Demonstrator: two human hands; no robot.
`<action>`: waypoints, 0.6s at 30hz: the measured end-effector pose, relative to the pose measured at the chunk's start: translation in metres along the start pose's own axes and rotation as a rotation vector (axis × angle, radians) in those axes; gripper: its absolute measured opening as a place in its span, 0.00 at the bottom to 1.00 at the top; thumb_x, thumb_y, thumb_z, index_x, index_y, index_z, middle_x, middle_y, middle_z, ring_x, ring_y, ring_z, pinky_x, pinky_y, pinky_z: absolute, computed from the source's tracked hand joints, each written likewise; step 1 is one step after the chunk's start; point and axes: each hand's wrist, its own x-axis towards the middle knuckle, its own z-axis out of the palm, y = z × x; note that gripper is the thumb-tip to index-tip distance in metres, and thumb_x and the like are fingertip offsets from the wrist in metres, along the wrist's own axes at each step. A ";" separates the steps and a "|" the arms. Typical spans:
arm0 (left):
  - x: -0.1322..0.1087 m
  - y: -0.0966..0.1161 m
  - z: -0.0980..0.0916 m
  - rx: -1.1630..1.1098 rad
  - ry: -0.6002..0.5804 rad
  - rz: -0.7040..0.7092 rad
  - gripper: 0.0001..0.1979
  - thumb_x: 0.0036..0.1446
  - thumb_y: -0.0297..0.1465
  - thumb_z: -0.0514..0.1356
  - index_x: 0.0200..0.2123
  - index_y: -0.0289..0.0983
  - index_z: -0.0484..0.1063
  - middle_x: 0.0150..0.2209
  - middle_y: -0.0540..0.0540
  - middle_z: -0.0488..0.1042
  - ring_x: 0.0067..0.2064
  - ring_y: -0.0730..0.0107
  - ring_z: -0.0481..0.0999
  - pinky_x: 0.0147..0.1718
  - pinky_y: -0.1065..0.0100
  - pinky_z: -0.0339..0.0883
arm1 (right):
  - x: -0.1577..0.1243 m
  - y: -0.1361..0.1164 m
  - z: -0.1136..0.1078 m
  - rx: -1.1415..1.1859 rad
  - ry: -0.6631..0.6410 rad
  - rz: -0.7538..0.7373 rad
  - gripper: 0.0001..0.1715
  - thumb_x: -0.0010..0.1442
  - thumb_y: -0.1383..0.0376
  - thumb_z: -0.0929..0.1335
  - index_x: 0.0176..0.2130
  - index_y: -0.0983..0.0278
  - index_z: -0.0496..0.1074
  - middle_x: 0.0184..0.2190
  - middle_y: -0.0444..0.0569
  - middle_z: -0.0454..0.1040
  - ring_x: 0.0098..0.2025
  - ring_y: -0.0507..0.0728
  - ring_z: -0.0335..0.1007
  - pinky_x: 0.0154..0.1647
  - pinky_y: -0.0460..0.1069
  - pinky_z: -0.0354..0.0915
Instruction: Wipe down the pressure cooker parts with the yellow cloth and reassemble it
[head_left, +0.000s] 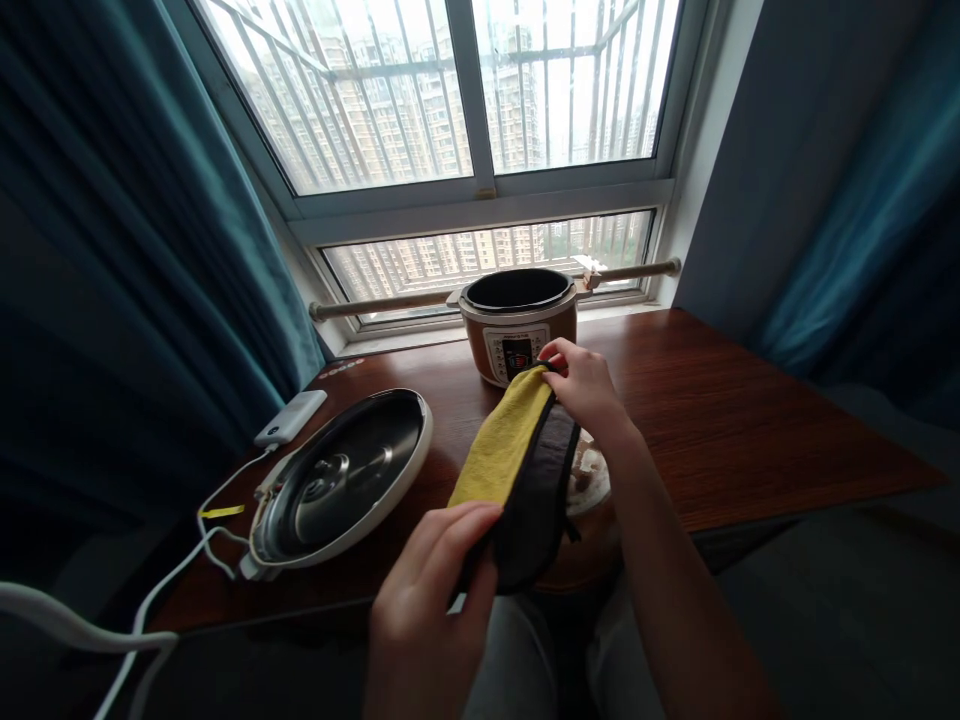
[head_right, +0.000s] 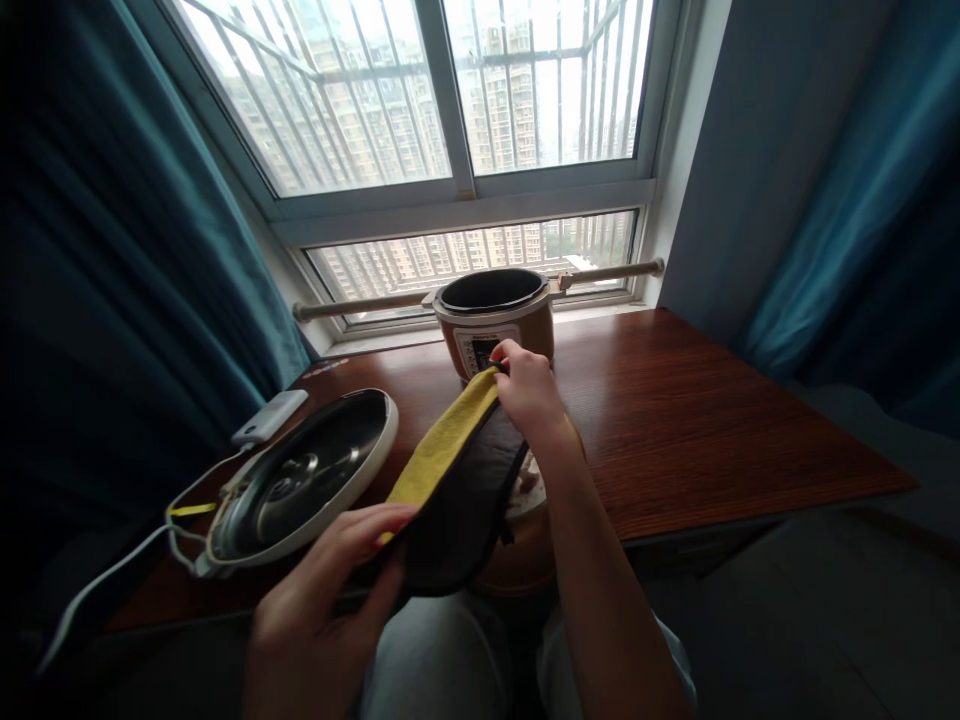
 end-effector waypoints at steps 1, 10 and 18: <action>0.001 0.003 0.005 -0.063 -0.114 0.027 0.12 0.54 0.28 0.55 0.42 0.44 0.70 0.41 0.50 0.75 0.42 0.66 0.74 0.42 0.68 0.68 | 0.002 0.006 0.000 -0.066 -0.002 0.083 0.11 0.53 0.68 0.63 0.38 0.61 0.70 0.34 0.47 0.74 0.37 0.53 0.69 0.39 0.46 0.62; 0.014 -0.006 0.028 -0.234 -0.285 -0.048 0.10 0.58 0.30 0.55 0.43 0.40 0.69 0.46 0.47 0.73 0.48 0.68 0.72 0.48 0.67 0.66 | 0.003 0.025 -0.004 -0.371 -0.121 0.387 0.19 0.50 0.73 0.63 0.40 0.58 0.74 0.39 0.52 0.75 0.45 0.60 0.69 0.40 0.48 0.62; 0.014 -0.017 0.065 0.129 -0.446 0.011 0.22 0.60 0.39 0.51 0.55 0.38 0.64 0.61 0.41 0.57 0.64 0.52 0.50 0.59 0.45 0.48 | 0.003 0.026 -0.011 -0.353 -0.195 0.439 0.15 0.48 0.73 0.64 0.35 0.62 0.74 0.38 0.54 0.75 0.42 0.60 0.71 0.37 0.48 0.63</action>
